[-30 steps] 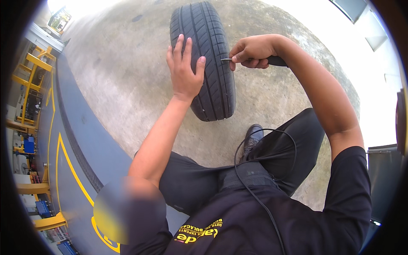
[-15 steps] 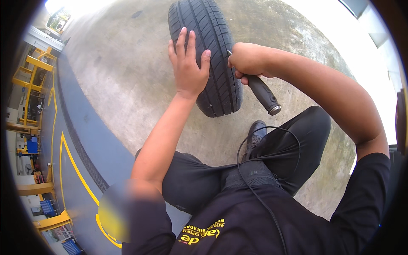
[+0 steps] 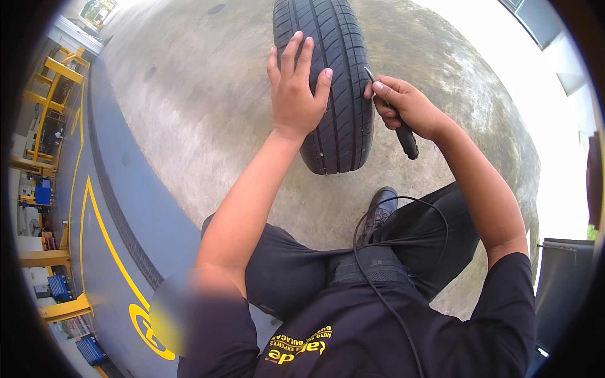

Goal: The person kneels on the floor and uses a screwdriver to probe the tread grooves of a car tire. They repeatedly insert the tool into the treads and rotate the tire to access different sections.

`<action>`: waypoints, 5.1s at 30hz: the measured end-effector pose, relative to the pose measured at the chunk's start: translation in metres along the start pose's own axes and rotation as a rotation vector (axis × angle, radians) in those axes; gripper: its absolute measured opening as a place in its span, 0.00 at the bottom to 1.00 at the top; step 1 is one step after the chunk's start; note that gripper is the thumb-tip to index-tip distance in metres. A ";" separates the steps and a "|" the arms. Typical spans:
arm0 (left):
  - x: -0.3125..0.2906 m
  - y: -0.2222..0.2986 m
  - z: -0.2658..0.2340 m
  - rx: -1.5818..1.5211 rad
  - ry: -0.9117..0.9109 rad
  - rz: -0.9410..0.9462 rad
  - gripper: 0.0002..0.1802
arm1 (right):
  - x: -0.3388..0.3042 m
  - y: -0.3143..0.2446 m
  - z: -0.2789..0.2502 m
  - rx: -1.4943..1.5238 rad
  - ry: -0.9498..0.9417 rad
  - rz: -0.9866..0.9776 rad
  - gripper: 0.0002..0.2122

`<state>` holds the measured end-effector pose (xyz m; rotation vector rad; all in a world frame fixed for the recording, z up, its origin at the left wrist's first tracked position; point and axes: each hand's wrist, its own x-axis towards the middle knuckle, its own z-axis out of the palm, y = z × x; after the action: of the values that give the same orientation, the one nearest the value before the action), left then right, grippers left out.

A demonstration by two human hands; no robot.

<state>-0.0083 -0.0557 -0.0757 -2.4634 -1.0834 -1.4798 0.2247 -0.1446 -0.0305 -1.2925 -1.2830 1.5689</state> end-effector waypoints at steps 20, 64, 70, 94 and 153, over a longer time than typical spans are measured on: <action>0.001 0.002 -0.001 0.002 -0.006 0.043 0.30 | -0.006 -0.063 0.005 -1.495 0.264 -0.227 0.11; -0.005 -0.010 0.006 -0.340 0.096 -0.182 0.32 | -0.014 -0.042 -0.015 -1.124 0.373 0.128 0.17; -0.035 -0.036 -0.016 -1.014 -0.327 -1.222 0.44 | 0.012 0.041 -0.020 -0.239 0.369 0.115 0.21; -0.045 0.033 -0.066 -1.088 -0.233 -1.417 0.40 | 0.020 0.038 0.020 -0.100 0.386 0.160 0.18; 0.002 0.010 0.006 -0.403 -0.099 -0.505 0.42 | -0.083 0.069 0.131 0.042 0.347 -0.128 0.28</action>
<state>0.0030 -0.0600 -0.0741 -2.6711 -1.6704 -1.8853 0.1218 -0.2717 -0.0762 -1.3572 -1.0839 1.2130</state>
